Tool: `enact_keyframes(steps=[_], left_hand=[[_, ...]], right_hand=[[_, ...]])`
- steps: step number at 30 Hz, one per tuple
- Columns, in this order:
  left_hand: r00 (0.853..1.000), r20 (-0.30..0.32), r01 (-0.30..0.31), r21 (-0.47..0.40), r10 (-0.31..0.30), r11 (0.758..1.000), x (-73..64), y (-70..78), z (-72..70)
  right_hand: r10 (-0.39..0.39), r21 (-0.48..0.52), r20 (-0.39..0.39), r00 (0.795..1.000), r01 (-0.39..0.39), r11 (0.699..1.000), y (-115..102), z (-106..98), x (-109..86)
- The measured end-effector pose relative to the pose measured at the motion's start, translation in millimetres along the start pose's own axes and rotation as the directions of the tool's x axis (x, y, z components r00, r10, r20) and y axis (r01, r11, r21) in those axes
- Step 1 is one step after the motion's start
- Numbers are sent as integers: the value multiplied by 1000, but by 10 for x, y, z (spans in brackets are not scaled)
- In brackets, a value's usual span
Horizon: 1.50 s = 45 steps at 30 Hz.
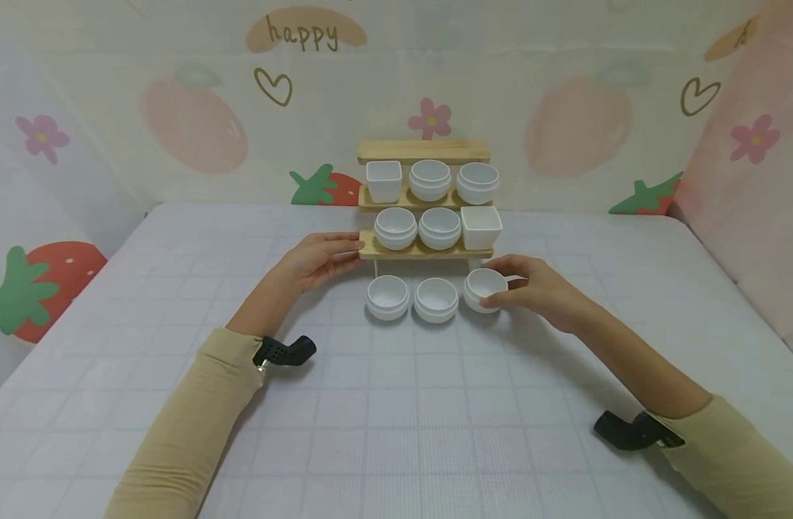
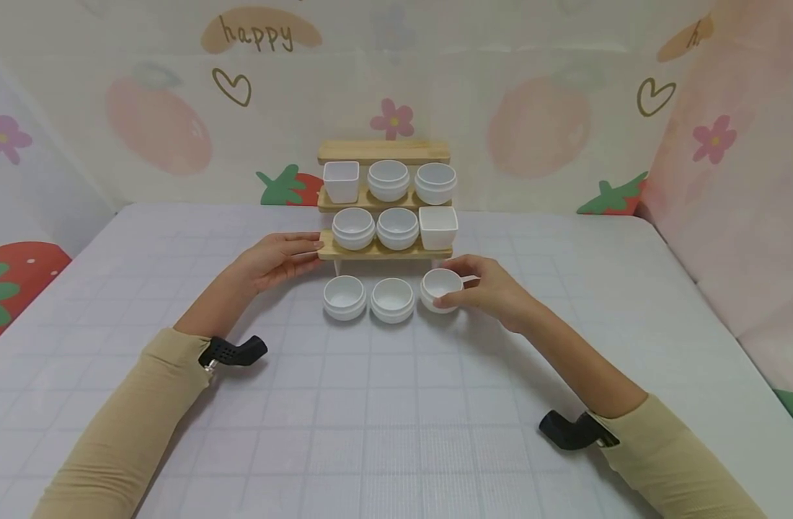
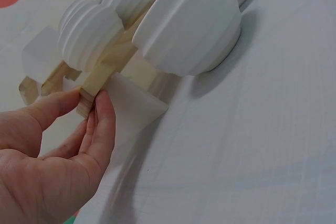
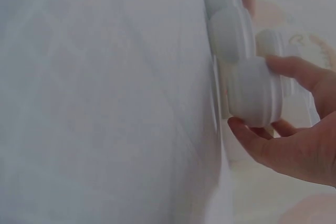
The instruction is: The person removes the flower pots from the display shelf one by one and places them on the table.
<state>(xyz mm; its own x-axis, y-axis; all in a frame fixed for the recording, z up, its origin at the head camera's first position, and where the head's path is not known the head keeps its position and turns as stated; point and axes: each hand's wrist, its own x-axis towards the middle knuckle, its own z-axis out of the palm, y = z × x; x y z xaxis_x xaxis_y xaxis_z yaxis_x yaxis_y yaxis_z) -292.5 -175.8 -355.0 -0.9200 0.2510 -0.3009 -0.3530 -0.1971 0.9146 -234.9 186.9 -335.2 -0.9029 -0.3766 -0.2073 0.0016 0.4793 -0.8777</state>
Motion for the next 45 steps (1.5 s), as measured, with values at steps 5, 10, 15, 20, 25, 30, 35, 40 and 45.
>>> enact_keyframes(steps=[5,10,15,20,25,30,35,40,45], left_hand=[[1000,-4,-2,-3,2,1000,13,-3,-9],[1000,-7,5,-1,-5,1000,6,7,-5],[1000,-13,3,7,-3,1000,18,1,-8],[1000,-15,2,1,-2,1000,28,-4,-15],[1000,-17,4,4,-4,1000,25,-3,-7],[1000,-15,-2,5,2,1000,21,-5,-6],[1000,-15,-5,7,5,1000,20,-8,-3],[1000,-16,-4,1,4,1000,27,-12,-9],[1000,-9,-2,-7,2,1000,30,-14,-9]], right_hand=[[5,-12,26,1000,-4,1000,-3,7,-5],[6,-16,44,999,-6,1000,-2,13,-12],[-3,-8,55,998,4,1000,6,15,-18],[2,-5,69,998,-2,1000,12,12,-15],[8,-15,75,997,-7,1000,15,10,-14],[8,-17,76,997,-7,1000,30,6,-17],[4,-17,80,997,-2,1000,34,1,-19],[-5,-11,92,996,6,1000,37,-9,-19],[-11,-15,105,994,12,1000,40,-22,-25]])
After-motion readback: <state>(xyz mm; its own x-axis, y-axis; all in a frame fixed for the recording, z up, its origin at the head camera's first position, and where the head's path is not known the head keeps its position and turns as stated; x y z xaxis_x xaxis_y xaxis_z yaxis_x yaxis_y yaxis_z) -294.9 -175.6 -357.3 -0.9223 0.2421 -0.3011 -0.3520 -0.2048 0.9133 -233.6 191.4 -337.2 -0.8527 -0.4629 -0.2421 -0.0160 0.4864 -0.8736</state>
